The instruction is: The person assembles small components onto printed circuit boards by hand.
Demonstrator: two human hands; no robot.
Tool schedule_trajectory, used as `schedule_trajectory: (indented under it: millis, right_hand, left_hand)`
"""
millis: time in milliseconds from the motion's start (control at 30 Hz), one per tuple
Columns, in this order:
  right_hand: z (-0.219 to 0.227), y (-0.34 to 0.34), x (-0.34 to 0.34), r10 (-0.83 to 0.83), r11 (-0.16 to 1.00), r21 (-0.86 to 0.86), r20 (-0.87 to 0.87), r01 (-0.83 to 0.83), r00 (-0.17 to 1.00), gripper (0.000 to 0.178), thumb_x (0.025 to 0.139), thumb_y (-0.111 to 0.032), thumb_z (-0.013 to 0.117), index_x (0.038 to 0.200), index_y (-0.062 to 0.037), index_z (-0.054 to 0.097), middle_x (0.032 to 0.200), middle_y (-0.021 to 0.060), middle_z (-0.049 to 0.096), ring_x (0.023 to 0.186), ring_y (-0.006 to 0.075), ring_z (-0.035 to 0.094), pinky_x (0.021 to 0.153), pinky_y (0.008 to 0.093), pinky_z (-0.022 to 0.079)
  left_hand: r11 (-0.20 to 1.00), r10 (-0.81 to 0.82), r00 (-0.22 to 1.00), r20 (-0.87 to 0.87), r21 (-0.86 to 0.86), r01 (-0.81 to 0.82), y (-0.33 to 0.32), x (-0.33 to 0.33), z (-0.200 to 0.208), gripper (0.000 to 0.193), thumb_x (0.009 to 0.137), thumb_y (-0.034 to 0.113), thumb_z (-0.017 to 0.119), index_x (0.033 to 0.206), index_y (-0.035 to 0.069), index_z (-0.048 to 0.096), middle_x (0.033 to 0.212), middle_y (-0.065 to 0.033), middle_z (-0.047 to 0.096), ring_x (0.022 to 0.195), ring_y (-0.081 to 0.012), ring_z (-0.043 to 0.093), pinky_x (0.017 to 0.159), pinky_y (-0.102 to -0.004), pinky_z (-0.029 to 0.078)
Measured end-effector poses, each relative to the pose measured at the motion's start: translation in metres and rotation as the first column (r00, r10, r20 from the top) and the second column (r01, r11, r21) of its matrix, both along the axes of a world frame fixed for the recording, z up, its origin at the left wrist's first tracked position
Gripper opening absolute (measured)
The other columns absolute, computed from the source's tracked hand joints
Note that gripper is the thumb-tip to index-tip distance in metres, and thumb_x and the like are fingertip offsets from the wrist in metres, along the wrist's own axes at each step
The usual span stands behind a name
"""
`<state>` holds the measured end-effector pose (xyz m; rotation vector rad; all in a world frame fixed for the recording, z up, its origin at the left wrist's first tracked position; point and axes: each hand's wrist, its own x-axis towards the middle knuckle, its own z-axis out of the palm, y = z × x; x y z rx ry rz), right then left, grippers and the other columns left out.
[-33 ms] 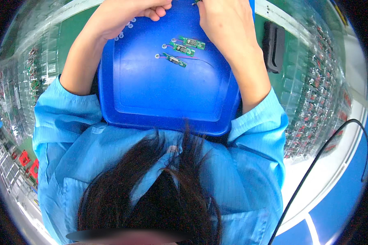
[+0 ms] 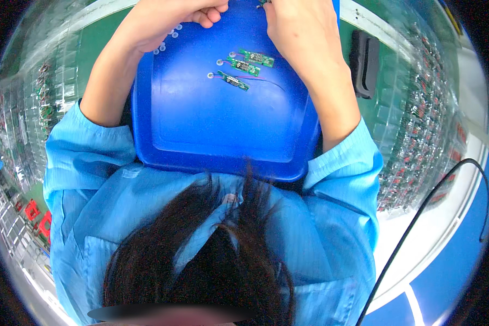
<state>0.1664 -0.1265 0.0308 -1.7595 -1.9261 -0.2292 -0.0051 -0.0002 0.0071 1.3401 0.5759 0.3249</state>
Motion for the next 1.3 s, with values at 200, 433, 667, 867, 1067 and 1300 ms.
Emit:
schedule_trajectory:
  millis: [200,433,667,867,1067,1300]
  right_hand:
    - [-0.017,0.003,0.020,-0.089,0.986,-0.141,0.018,0.091,0.996,0.024,0.085,-0.008,0.074,0.108,-0.0053,0.074,0.103,0.0099,0.073,0.098,0.0321,0.065,0.091,0.0409,0.052]
    - [-0.015,0.003,0.012,-0.094,0.988,-0.107,0.133,0.108,0.987,0.027,0.085,-0.009,0.075,0.112,-0.0064,0.075,0.097,0.0103,0.074,0.094,0.0286,0.067,0.089,0.0395,0.052]
    - [-0.008,0.002,0.029,-0.175,0.954,-0.297,-0.484,0.027,0.857,0.027,0.087,-0.008,0.075,0.114,-0.0051,0.075,0.088,0.0033,0.070,0.075,0.0117,0.061,0.075,0.0298,0.053]
    - [-0.008,0.002,0.027,-0.128,0.968,-0.241,-0.204,0.077,0.971,0.020,0.087,-0.015,0.077,0.104,-0.0043,0.077,0.096,0.0088,0.074,0.082,0.0207,0.068,0.076,0.0338,0.054]
    - [-0.017,0.006,0.028,-0.070,0.967,-0.253,-0.191,0.020,0.979,0.022,0.085,-0.017,0.078,0.103,-0.0049,0.076,0.097,0.0103,0.075,0.090,0.0238,0.071,0.078,0.0356,0.054]
    - [-0.022,0.009,0.024,-0.080,0.964,-0.267,-0.268,0.006,0.960,0.025,0.084,-0.014,0.079,0.107,-0.0050,0.074,0.101,0.0115,0.076,0.090,0.0225,0.071,0.077,0.0340,0.054]
  left_hand:
    - [0.992,-0.071,0.997,0.028,-0.100,0.073,0.001,0.002,-0.005,0.022,0.096,0.008,0.070,0.113,-0.007,0.072,0.096,-0.0132,0.074,0.083,-0.0157,0.072,0.077,-0.0259,0.060]
    - [0.999,-0.053,0.999,0.008,-0.012,0.053,-0.001,0.005,-0.008,0.019,0.097,0.006,0.067,0.110,-0.007,0.072,0.095,-0.0132,0.074,0.081,-0.0153,0.071,0.074,-0.0253,0.059]
    - [0.996,-0.063,0.997,-0.045,-0.059,0.061,0.002,0.001,-0.005,0.020,0.094,0.005,0.067,0.109,-0.008,0.072,0.092,-0.0124,0.074,0.077,-0.0144,0.070,0.073,-0.0254,0.058]
    - [0.999,-0.037,0.999,0.003,-0.039,0.037,0.000,0.004,-0.010,0.020,0.092,0.003,0.068,0.109,-0.008,0.071,0.091,-0.0129,0.074,0.077,-0.0149,0.070,0.073,-0.0259,0.058]
    - [0.997,-0.023,0.997,-0.073,0.078,0.029,0.000,0.005,-0.001,0.020,0.091,0.001,0.068,0.108,-0.009,0.071,0.090,-0.0126,0.073,0.077,-0.0149,0.069,0.073,-0.0256,0.057]
    - [0.898,0.153,0.977,-0.152,0.433,-0.073,-0.015,0.002,0.016,0.021,0.090,0.005,0.066,0.105,-0.007,0.074,0.087,-0.0129,0.076,0.076,-0.0150,0.070,0.072,-0.0277,0.056]
